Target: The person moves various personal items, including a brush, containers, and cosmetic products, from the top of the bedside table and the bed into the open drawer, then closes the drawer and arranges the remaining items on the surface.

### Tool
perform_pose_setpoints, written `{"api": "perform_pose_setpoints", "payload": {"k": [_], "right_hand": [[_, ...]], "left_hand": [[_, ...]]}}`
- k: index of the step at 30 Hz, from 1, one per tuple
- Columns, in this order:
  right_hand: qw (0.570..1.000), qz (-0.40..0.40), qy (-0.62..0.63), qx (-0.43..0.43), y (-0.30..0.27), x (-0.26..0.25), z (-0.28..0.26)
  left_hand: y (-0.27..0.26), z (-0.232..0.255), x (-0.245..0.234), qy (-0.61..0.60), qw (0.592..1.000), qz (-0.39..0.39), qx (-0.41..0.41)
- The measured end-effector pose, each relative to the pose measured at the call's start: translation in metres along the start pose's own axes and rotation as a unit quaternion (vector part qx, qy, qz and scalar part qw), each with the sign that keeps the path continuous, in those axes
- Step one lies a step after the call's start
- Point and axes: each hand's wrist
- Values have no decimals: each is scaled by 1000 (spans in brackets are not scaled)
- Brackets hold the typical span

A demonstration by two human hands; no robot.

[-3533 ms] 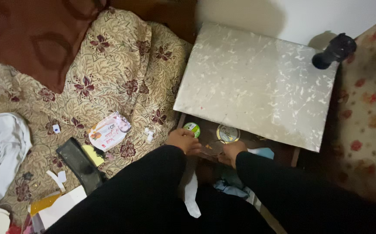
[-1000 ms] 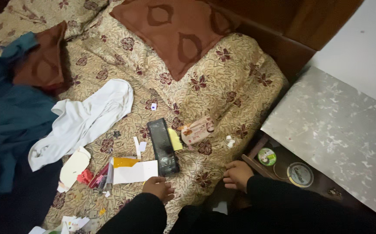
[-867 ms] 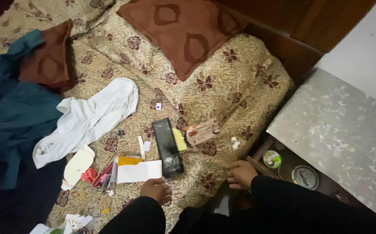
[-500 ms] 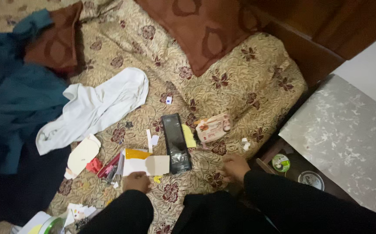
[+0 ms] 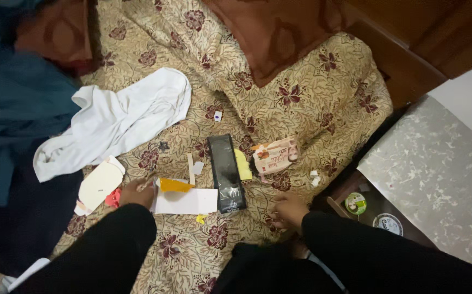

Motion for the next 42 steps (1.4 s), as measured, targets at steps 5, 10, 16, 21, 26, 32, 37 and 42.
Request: {"api": "perform_pose_setpoints", "payload": {"k": [5, 10, 16, 21, 26, 32, 37, 42], "right_hand": [[1000, 8, -3, -18, 8, -4, 7], [999, 14, 29, 4, 5, 12, -1], [999, -37, 14, -25, -22, 38, -30], [999, -19, -39, -12, -32, 51, -39], [998, -20, -10, -51, -7, 40, -16], [984, 28, -136, -108, -8, 25, -18], [996, 38, -55, -66, -21, 20, -20], [990, 43, 13, -135, -22, 13, -8]], "left_hand": [[8, 17, -6, 22, 998, -43, -37], [2, 15, 4, -92, 974, -141, -152], [18, -16, 27, -154, 959, -185, -147], [30, -32, 35, -21, 996, -82, 8], [24, -17, 24, 21, 994, -96, -42], [22, -20, 31, 17, 998, -49, -43], [12, -13, 24, 36, 998, -24, -36], [-12, 13, 9, 21, 1000, 13, -8]]}}
Point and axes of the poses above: each hand's wrist, its own y-axis towards the middle knuckle, its own x-axis out of the palm, z = x × y, and after that the axes turned 1 degree about -y, right-handed
